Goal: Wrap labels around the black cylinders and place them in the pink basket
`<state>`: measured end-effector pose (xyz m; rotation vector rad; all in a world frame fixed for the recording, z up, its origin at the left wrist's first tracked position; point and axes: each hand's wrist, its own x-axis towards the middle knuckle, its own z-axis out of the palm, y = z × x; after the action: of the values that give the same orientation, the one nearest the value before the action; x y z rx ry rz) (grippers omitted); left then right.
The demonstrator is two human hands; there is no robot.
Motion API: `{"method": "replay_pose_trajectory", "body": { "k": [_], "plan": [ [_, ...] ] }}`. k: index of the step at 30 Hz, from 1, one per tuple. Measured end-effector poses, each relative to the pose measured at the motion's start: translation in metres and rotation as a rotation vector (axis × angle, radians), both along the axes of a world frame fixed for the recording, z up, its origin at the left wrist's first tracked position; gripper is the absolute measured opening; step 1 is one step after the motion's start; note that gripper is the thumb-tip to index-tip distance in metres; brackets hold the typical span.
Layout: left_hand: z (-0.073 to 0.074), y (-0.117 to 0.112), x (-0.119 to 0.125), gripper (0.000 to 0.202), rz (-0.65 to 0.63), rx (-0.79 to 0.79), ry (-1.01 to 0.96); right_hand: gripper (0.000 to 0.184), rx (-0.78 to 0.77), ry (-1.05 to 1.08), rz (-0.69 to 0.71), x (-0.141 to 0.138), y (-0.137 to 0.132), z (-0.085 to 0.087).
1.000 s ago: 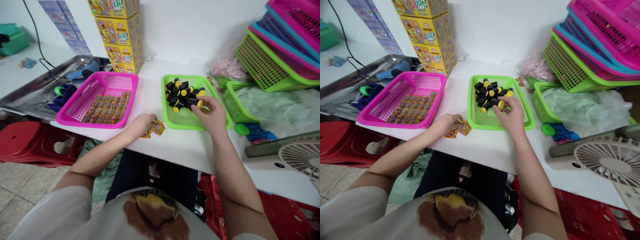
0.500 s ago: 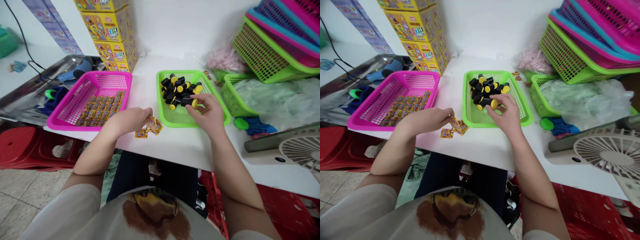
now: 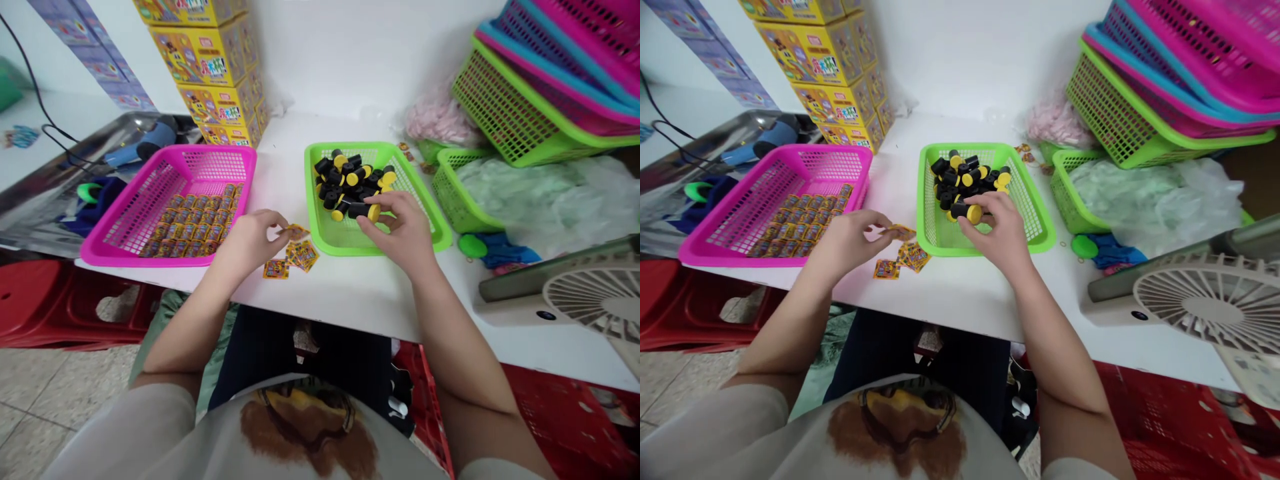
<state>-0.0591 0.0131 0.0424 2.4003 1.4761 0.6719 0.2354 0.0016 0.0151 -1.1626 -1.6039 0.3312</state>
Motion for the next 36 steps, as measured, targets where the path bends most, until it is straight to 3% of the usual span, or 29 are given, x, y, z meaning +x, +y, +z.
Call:
{"method": "replay_pose_trajectory", "body": {
  "k": [2, 8, 15, 18, 22, 25, 27, 32, 36],
  "plan": [
    [0.003, -0.005, -0.003, 0.017, 0.02, -0.014, -0.079, 0.026, -0.019, -0.015, -0.007, 0.001, 0.001, 0.0],
    [-0.01, 0.004, 0.003, 0.023, -0.065, -0.37, -0.11, 0.026, -0.022, -0.012, -0.013, 0.001, 0.002, -0.001],
    [-0.021, 0.006, 0.009, 0.011, 0.131, -0.283, -0.132, 0.027, -0.019, -0.039, 0.009, -0.002, 0.001, 0.0],
    [-0.01, 0.004, 0.013, 0.015, 0.076, -0.253, -0.255, 0.026, -0.003, -0.04, 0.012, -0.003, 0.001, -0.001],
    [0.019, 0.004, 0.027, 0.023, -0.014, -0.094, -0.381, 0.027, 0.008, -0.029, -0.014, -0.002, 0.002, -0.002],
    [0.038, 0.009, 0.043, 0.037, -0.05, 0.008, -0.368, 0.027, 0.012, -0.026, -0.028, -0.002, 0.002, -0.002],
    [0.041, 0.016, 0.053, 0.041, -0.095, 0.042, -0.335, 0.026, 0.02, -0.005, -0.026, -0.002, 0.002, -0.001],
    [0.015, 0.031, 0.066, 0.041, -0.282, 0.066, -0.186, 0.042, -0.001, 0.199, -0.038, -0.002, 0.001, 0.002],
    [-0.01, 0.032, 0.066, 0.036, -0.339, 0.106, -0.057, 0.044, 0.001, 0.287, -0.007, -0.003, -0.008, 0.009]
  ]
}}
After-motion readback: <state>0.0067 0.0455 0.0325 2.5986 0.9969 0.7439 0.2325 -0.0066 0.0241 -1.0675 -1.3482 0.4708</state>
